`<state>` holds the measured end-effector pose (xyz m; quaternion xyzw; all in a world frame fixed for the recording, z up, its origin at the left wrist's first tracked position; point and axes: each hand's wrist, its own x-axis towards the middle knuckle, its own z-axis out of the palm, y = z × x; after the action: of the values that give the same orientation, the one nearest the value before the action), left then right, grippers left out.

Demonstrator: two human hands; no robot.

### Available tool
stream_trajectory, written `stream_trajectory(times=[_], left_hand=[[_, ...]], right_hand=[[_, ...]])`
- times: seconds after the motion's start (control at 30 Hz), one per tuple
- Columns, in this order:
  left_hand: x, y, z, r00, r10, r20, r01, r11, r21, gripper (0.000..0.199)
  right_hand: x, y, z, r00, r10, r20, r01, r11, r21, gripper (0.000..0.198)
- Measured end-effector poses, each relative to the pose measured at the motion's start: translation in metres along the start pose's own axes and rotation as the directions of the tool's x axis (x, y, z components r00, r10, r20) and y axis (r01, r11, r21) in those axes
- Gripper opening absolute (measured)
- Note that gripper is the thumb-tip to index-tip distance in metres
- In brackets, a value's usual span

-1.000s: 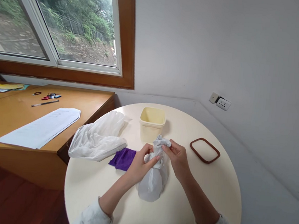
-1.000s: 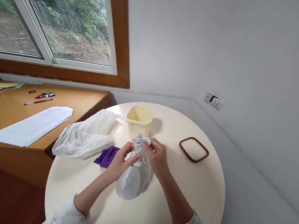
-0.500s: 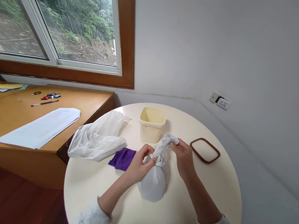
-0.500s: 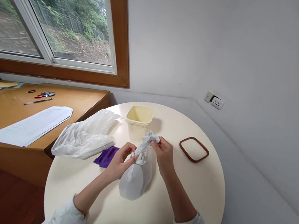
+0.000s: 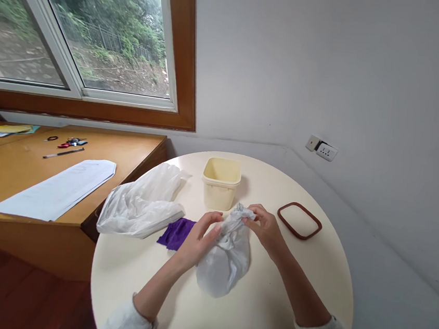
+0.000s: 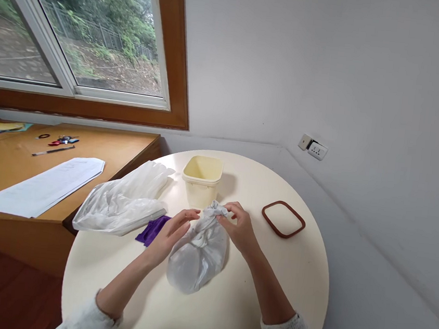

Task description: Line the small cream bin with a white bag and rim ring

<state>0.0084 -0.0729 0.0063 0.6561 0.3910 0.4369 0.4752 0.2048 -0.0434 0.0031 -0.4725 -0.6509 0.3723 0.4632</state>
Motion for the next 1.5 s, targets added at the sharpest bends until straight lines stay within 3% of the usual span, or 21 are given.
stream_trajectory(times=[0.17, 0.27, 0.37, 0.6, 0.83, 1.2, 1.5], left_hand=[[-0.029, 0.006, -0.001, 0.995, -0.063, 0.072, 0.05, 0.984, 0.17, 0.079], [-0.042, -0.002, 0.004, 0.983, -0.163, 0.086, 0.133, 0.95, 0.284, 0.093], [-0.045, -0.013, 0.008, 0.975, -0.211, 0.07, 0.168, 0.908, 0.384, 0.086], [-0.042, -0.026, 0.009, 0.985, -0.145, 0.093, 0.078, 0.855, 0.513, 0.07], [-0.041, -0.033, 0.013, 0.995, -0.062, 0.079, 0.002, 0.801, 0.599, 0.068], [-0.041, -0.035, 0.014, 0.995, -0.019, 0.102, -0.058, 0.72, 0.691, 0.067], [-0.041, -0.036, 0.014, 0.995, -0.004, 0.101, -0.068, 0.719, 0.692, 0.068]], right_hand=[[0.0, 0.004, 0.0, 0.988, -0.086, 0.126, 0.093, 0.995, -0.049, 0.014], [-0.002, 0.005, 0.006, 0.986, -0.066, 0.155, 0.066, 0.998, 0.004, 0.016], [-0.005, 0.009, 0.012, 0.984, -0.026, 0.176, 0.015, 0.998, 0.061, 0.019], [-0.016, 0.024, 0.028, 0.994, -0.015, 0.105, 0.009, 0.998, 0.057, 0.021], [-0.022, 0.047, 0.038, 0.997, -0.077, 0.017, 0.077, 0.997, -0.011, 0.018], [-0.024, 0.051, 0.039, 0.994, -0.109, 0.032, 0.11, 0.993, -0.052, 0.025], [-0.023, 0.051, 0.039, 0.995, -0.094, 0.031, 0.096, 0.993, -0.07, 0.027]])
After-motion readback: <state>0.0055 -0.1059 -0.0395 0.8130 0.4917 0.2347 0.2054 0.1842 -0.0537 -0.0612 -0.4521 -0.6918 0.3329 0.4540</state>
